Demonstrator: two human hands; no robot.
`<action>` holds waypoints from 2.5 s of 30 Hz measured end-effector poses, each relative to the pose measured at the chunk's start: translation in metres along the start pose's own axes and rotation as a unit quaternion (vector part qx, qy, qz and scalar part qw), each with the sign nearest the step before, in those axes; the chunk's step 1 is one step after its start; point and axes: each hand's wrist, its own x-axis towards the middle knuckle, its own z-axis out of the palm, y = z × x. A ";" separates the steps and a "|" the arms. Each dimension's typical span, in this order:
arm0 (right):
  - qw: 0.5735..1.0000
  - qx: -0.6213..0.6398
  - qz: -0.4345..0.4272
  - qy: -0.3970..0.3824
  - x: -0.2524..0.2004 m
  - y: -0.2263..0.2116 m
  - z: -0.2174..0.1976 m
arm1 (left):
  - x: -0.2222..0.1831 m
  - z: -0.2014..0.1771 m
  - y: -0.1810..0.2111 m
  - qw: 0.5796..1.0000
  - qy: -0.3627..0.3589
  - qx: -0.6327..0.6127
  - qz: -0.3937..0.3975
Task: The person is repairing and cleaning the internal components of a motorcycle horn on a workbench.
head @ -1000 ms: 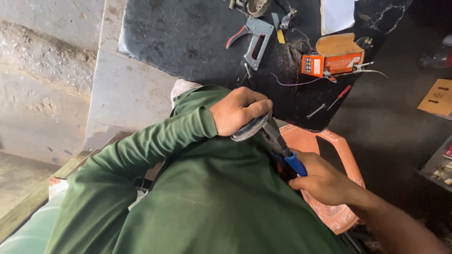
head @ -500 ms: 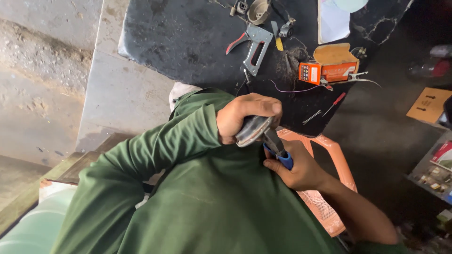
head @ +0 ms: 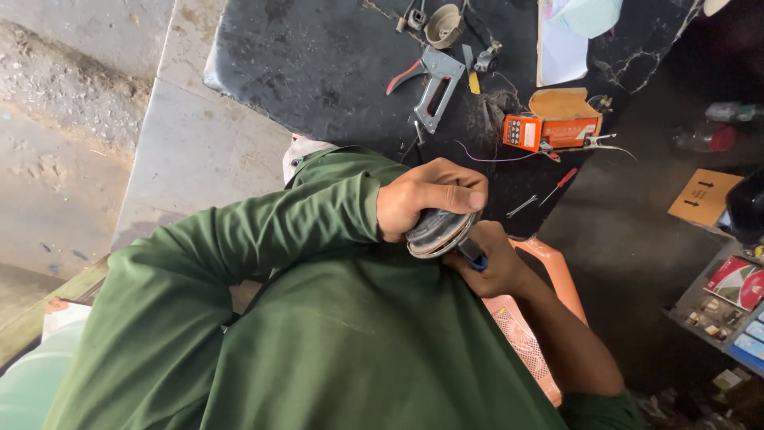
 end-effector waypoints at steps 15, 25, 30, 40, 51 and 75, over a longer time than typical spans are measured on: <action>0.994 -0.046 0.026 0.092 0.007 -0.012 -0.005 | 0.008 -0.013 0.024 0.953 0.101 0.272 0.087; 0.993 -0.056 0.074 0.076 -0.001 -0.033 0.004 | 0.002 -0.014 0.007 0.991 0.094 0.090 -0.040; 0.997 -0.031 0.056 0.043 -0.006 -0.035 -0.008 | 0.002 -0.009 0.009 0.987 0.038 0.158 -0.017; 0.991 0.096 0.095 -0.002 -0.029 -0.048 -0.029 | -0.005 0.038 0.053 0.942 0.067 0.322 0.060; 0.903 0.401 0.098 -0.120 -0.030 -0.003 -0.004 | 0.003 0.072 0.052 0.828 -0.007 0.380 0.412; 0.922 0.370 0.113 0.033 0.012 -0.015 0.008 | 0.012 0.053 0.069 0.848 -0.052 0.333 0.410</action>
